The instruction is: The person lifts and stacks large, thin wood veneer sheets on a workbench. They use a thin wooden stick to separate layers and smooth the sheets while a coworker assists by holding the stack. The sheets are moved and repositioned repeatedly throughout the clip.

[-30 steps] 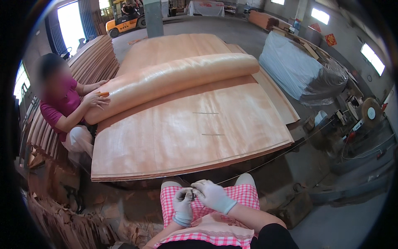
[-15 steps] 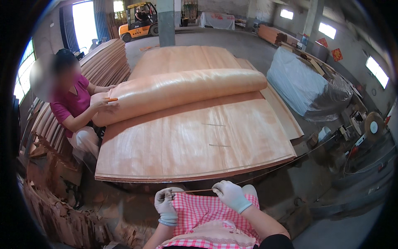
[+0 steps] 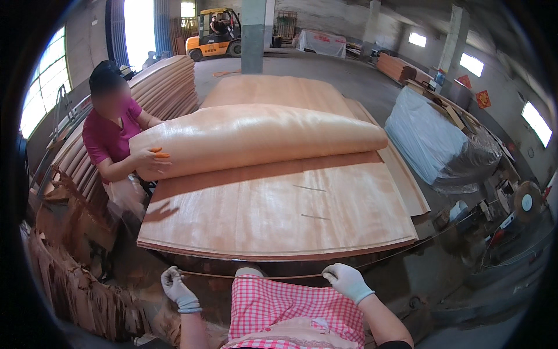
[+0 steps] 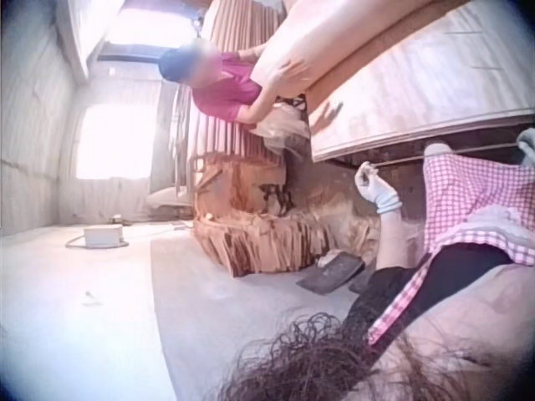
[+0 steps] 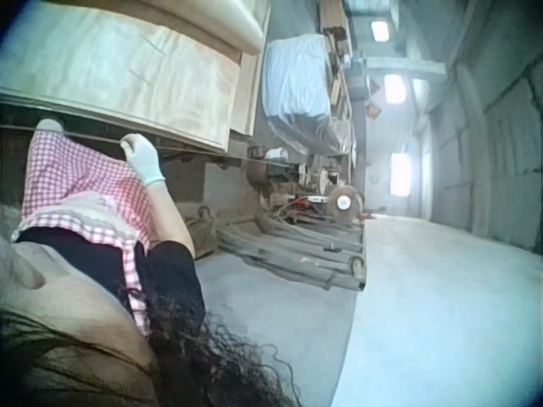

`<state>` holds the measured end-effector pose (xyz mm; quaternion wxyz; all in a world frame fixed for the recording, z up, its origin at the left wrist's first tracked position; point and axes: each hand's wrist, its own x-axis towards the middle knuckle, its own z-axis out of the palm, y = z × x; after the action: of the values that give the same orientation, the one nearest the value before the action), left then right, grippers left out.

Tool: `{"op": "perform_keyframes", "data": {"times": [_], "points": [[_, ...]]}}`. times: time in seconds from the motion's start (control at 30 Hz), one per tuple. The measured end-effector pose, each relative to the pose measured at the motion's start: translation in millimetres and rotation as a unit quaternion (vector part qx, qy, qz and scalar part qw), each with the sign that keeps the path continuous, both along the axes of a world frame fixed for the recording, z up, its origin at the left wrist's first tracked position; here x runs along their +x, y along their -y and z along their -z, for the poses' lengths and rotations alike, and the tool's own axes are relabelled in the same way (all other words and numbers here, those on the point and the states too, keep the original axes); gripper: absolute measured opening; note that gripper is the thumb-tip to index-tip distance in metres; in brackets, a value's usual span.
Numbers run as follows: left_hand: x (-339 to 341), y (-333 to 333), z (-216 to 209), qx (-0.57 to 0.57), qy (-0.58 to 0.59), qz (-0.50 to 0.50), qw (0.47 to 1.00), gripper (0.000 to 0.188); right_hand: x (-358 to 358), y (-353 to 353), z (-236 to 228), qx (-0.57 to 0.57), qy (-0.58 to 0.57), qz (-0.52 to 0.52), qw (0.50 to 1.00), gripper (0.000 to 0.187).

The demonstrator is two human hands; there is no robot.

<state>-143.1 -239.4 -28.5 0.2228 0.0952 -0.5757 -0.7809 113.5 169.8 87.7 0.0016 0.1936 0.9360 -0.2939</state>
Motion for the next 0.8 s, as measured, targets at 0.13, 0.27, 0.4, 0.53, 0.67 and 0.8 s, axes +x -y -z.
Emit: {"op": "perform_keyframes", "data": {"times": [0.13,0.27,0.4,0.53,0.67,0.8], "points": [[-28,56,4,-0.04,-0.021,-0.057,0.997,0.004,-3,-7,-9,-0.027,0.043,-0.025,0.998,0.029],[-52,86,-3,-0.021,-0.003,-0.097,0.995,0.007,-2,-23,-4,-0.021,0.05,-0.045,0.998,0.03],[-76,105,-2,-0.026,-0.034,-0.127,0.991,0.008,10,-41,6,-0.051,0.061,-0.027,0.997,0.027],[-85,136,-1,-0.047,-0.035,-0.148,0.987,0.003,11,-47,14,-0.107,0.088,-0.017,0.99,0.021],[-84,147,3,-0.097,-0.017,-0.165,0.981,0.005,9,-49,7,-0.115,0.135,-0.02,0.984,0.019],[-94,138,13,-0.068,0.0,-0.149,0.987,0.006,7,-58,10,-0.122,0.16,0.007,0.98,0.019]]}}
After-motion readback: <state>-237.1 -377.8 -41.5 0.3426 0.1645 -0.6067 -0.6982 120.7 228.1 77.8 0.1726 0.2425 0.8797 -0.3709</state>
